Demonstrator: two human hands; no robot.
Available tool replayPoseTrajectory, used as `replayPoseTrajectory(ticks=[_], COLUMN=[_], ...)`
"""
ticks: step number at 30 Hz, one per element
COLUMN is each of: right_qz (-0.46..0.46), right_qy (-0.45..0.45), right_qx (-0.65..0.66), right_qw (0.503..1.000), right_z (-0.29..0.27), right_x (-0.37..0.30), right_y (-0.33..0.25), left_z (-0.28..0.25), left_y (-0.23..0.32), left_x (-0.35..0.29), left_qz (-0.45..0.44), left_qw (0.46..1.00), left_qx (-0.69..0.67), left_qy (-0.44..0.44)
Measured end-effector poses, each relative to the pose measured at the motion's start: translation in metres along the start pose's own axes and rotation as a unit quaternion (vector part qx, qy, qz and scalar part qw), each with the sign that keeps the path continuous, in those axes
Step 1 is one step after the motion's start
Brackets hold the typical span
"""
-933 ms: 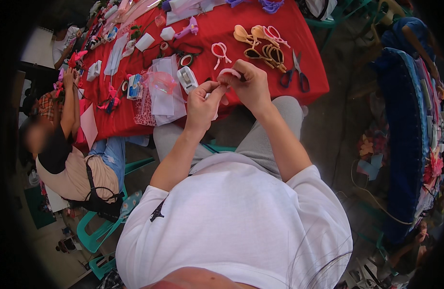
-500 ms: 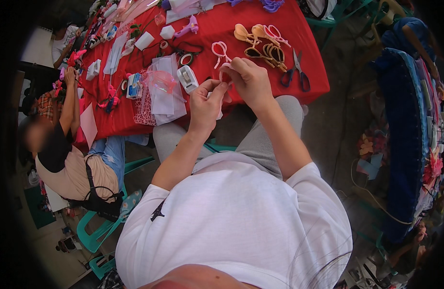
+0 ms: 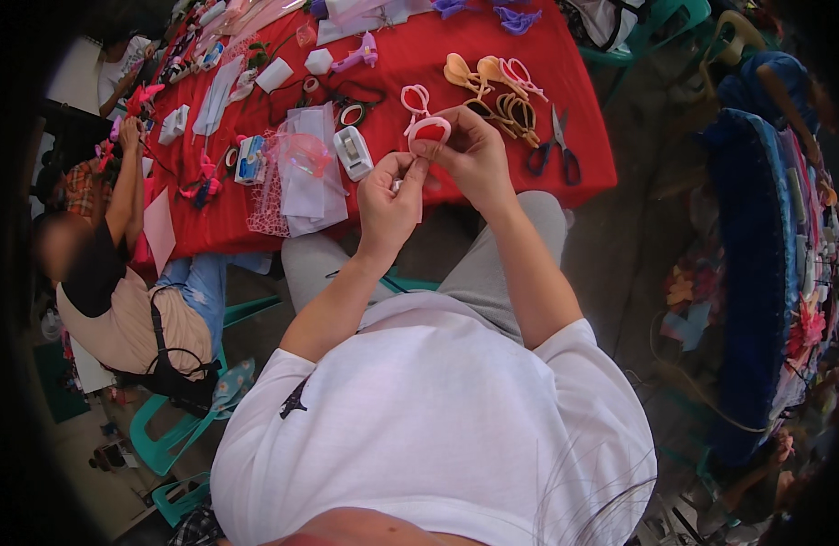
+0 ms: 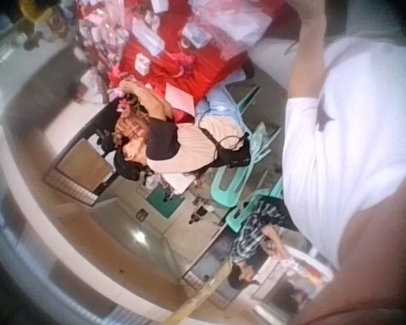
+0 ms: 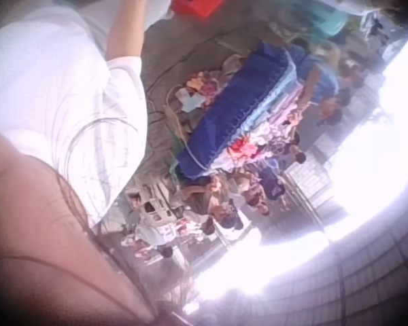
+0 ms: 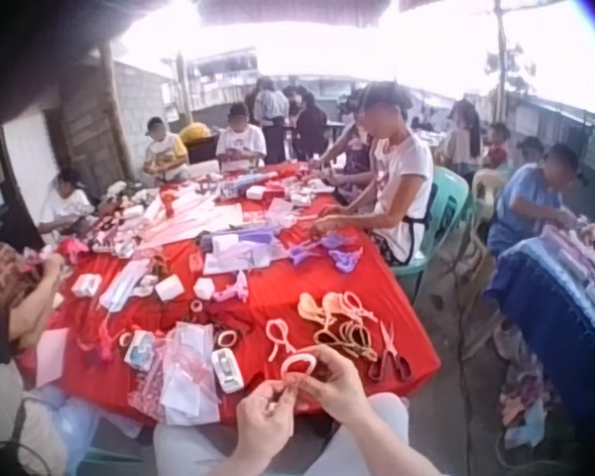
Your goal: The person is assembling decorative ribbon flowers by applying glue to fabric pieces and attaching them to a base while sitting at a table with other crafters.
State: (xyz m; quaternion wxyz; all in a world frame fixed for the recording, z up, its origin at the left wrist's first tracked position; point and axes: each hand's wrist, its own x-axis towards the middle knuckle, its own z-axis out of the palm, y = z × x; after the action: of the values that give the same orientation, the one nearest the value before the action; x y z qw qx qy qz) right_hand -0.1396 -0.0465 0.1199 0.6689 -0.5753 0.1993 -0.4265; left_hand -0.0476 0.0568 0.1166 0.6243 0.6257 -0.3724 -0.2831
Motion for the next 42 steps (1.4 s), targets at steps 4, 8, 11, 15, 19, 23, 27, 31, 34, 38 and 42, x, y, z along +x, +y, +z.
replayPoseTrajectory(ticks=[4, 8, 11, 15, 19, 23, 27, 31, 34, 38, 42], right_qz=[-0.045, -0.075, -0.123, -0.213, -0.188, -0.041, -0.012, -0.008, -0.001, 0.01, 0.03], right_qy=[0.023, 0.063, 0.086, 0.09, 0.083, 0.024, -0.013, -0.023, -0.016, 0.02, 0.054], right_qx=[-0.031, -0.169, -0.268, -0.379, -0.311, -0.081, -0.024, -0.014, 0.024, 0.051, 0.001], right_qw=[0.998, 0.981, 0.952, 0.896, 0.928, 0.996, 1.0, 1.0, 1.0, 0.998, 0.998], right_z=[-0.006, -0.001, 0.001, 0.004, 0.004, -0.001, -0.008, -0.006, -0.008, -0.011, -0.02], right_x=[0.004, 0.003, 0.004, 0.003, 0.005, -0.004, -0.006, -0.008, -0.009, -0.011, -0.019], right_y=[0.012, 0.008, 0.006, -0.003, -0.009, -0.018, -0.014, -0.016, -0.013, -0.012, -0.012], left_z=[0.001, 0.001, 0.0, -0.001, -0.001, -0.006, -0.011, -0.013, -0.016, -0.025, -0.033], left_y=[-0.004, 0.0, 0.001, 0.003, 0.014, 0.017, 0.016, 0.013, 0.017, 0.011, -0.004], left_x=[0.0, 0.0, 0.0, 0.001, 0.0, 0.001, 0.002, 0.004, 0.006, 0.012, 0.021], left_qz=[0.031, 0.023, 0.0, -0.043, -0.093, -0.095, -0.093, -0.103, -0.143, -0.144, 0.266], left_qw=[0.999, 0.999, 1.0, 0.997, 0.988, 0.985, 0.985, 0.978, 0.961, 0.913, 0.955], left_qx=[0.011, 0.008, -0.004, -0.056, -0.12, -0.142, -0.146, -0.179, -0.232, -0.346, -0.013], left_qy=[0.026, 0.031, 0.019, 0.008, -0.005, -0.01, -0.022, -0.026, -0.05, -0.163, -0.131])
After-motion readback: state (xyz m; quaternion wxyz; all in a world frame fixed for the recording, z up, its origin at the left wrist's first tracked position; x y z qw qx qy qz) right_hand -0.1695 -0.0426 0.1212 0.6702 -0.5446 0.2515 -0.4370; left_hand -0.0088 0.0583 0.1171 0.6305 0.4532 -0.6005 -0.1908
